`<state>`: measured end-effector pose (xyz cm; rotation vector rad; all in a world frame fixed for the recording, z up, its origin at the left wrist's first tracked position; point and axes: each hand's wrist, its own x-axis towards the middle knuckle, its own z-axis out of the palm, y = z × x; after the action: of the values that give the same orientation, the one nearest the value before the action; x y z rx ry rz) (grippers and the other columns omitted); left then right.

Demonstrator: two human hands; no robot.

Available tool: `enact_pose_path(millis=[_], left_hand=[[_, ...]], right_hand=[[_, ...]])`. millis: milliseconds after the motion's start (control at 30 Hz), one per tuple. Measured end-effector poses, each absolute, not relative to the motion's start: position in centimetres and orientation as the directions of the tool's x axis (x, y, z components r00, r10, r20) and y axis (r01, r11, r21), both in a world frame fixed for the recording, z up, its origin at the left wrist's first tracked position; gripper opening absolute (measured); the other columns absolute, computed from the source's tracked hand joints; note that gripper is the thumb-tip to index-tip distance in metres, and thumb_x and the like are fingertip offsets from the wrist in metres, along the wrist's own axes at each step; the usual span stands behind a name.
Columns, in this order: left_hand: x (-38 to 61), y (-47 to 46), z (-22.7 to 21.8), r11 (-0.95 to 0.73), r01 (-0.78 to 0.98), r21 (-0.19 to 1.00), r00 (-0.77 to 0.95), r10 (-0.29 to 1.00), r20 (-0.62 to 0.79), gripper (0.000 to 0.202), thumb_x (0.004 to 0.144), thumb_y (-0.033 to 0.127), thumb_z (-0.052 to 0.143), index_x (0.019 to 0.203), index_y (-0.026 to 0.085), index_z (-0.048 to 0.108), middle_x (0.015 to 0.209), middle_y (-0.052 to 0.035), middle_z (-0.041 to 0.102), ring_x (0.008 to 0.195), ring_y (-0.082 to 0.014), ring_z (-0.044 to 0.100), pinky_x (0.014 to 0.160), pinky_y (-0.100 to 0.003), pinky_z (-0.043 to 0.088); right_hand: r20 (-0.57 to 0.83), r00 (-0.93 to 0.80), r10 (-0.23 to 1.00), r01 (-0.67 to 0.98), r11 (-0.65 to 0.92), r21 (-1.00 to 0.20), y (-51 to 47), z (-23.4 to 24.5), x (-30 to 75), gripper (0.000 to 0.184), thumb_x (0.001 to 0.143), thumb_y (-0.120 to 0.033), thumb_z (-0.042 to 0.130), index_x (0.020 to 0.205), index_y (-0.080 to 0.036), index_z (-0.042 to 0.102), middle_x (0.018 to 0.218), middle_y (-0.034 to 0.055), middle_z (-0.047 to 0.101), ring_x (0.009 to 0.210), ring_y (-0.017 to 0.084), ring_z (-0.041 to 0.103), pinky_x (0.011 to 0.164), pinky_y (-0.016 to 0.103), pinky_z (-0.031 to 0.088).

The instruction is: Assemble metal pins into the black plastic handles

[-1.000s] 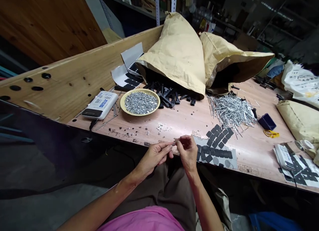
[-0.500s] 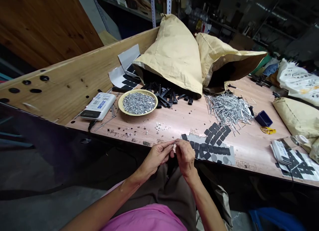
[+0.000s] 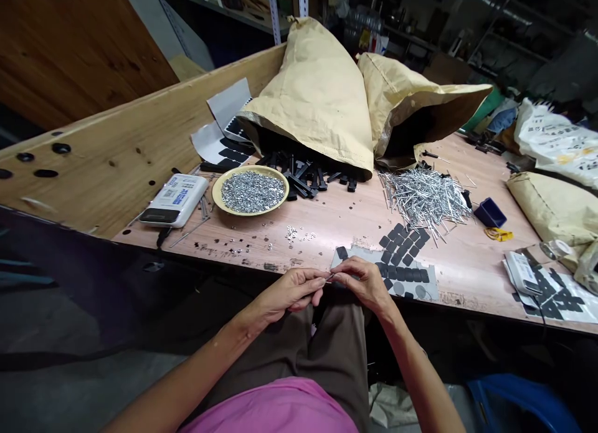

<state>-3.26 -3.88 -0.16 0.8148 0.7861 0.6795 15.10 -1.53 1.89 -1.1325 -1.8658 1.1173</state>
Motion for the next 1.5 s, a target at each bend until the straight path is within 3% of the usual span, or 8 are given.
enact_pose_path(millis=[200, 633, 933, 1067, 1200, 1300, 1400, 1500], left_hand=[[-2.5, -4.2, -0.1, 0.364, -0.123, 0.923, 0.413, 0.865, -0.285, 0.048, 0.068, 0.049, 0.064, 0.095, 0.010, 0.070, 0.046, 0.0060, 0.047, 0.038, -0.0031, 0.028, 0.039, -0.019, 0.018], [-2.3, -4.3, -0.4, 0.320, -0.083, 0.944, 0.474, 0.846, -0.245, 0.043, 0.070, 0.052, 0.060, 0.087, 0.013, 0.068, 0.047, 0.0052, 0.048, 0.041, -0.0055, 0.030, 0.043, -0.020, 0.022], [-1.2, -4.9, 0.6, 0.130, 0.023, 0.991, 0.336, 0.933, -0.130, 0.030, 0.076, 0.043, 0.055, 0.071, 0.016, 0.065, 0.048, 0.0031, 0.049, 0.050, -0.0097, 0.043, 0.053, -0.021, 0.033], [-1.1, -4.8, 0.5, 0.159, -0.023, 0.987, 0.334, 0.932, -0.143, 0.032, 0.076, 0.046, 0.054, 0.075, 0.016, 0.065, 0.047, 0.0040, 0.048, 0.047, -0.0093, 0.040, 0.050, -0.021, 0.032], [-0.9, -5.1, 0.4, 0.128, 0.017, 0.992, 0.302, 0.945, -0.128, 0.031, 0.076, 0.045, 0.057, 0.067, 0.017, 0.064, 0.048, 0.0031, 0.050, 0.050, -0.0099, 0.044, 0.054, -0.021, 0.037], [-0.4, -5.3, 0.4, 0.208, -0.080, 0.975, 0.269, 0.946, -0.180, 0.030, 0.073, 0.047, 0.061, 0.070, 0.017, 0.064, 0.054, 0.0013, 0.059, 0.051, -0.0108, 0.051, 0.056, -0.023, 0.042], [0.4, -5.4, 0.6, 0.318, -0.336, 0.887, 0.258, 0.936, -0.238, 0.034, 0.068, 0.047, 0.068, 0.079, 0.016, 0.063, 0.071, -0.0036, 0.069, 0.067, -0.0154, 0.063, 0.071, -0.027, 0.048], [1.1, -5.4, 0.7, 0.338, -0.493, 0.802, 0.232, 0.939, -0.253, 0.035, 0.064, 0.045, 0.073, 0.078, 0.015, 0.064, 0.081, -0.0065, 0.072, 0.084, -0.0184, 0.065, 0.085, -0.031, 0.046]], right_hand=[[0.093, -0.382, 0.920, 0.355, 0.239, -0.904, -1.9, 2.2, 15.6, 0.019, 0.076, -0.041, 0.066, 0.073, -0.023, 0.072, 0.068, 0.0018, 0.068, 0.064, 0.015, 0.062, 0.060, 0.027, 0.048], [0.143, -0.499, 0.855, 0.516, 0.425, -0.743, -3.3, 2.9, 16.0, 0.025, 0.091, -0.040, 0.046, 0.089, -0.025, 0.066, 0.083, 0.0042, 0.065, 0.075, 0.017, 0.060, 0.068, 0.028, 0.048], [0.236, -0.464, 0.854, 0.803, 0.518, -0.293, -3.6, 2.1, 15.7, 0.038, 0.094, -0.038, 0.037, 0.071, -0.021, 0.061, 0.071, 0.0054, 0.059, 0.071, 0.019, 0.050, 0.075, 0.035, 0.037], [0.240, -0.461, 0.854, 0.751, 0.520, -0.407, -3.6, 2.5, 15.9, 0.031, 0.096, -0.035, 0.035, 0.092, -0.023, 0.063, 0.088, 0.0058, 0.063, 0.083, 0.018, 0.055, 0.075, 0.032, 0.038], [0.221, -0.502, 0.836, 0.737, 0.548, -0.396, -3.4, 2.7, 15.8, 0.035, 0.095, -0.037, 0.037, 0.075, -0.022, 0.062, 0.077, 0.0033, 0.061, 0.075, 0.017, 0.054, 0.076, 0.032, 0.037], [0.271, -0.320, 0.908, 0.828, 0.407, -0.385, -3.8, 2.6, 15.6, 0.039, 0.094, -0.042, 0.035, 0.069, -0.022, 0.059, 0.075, 0.0037, 0.057, 0.069, 0.017, 0.050, 0.072, 0.031, 0.037], [0.270, -0.061, 0.961, 0.796, 0.210, -0.568, -5.1, 2.0, 15.4, 0.037, 0.093, -0.045, 0.036, 0.073, -0.023, 0.057, 0.072, 0.0029, 0.055, 0.063, 0.016, 0.049, 0.063, 0.028, 0.039], [0.117, -0.048, 0.992, 0.565, 0.124, -0.815, -7.2, 0.9, 14.7, 0.030, 0.090, -0.047, 0.042, 0.090, -0.023, 0.060, 0.081, 0.0031, 0.061, 0.074, 0.017, 0.057, 0.068, 0.028, 0.045]])
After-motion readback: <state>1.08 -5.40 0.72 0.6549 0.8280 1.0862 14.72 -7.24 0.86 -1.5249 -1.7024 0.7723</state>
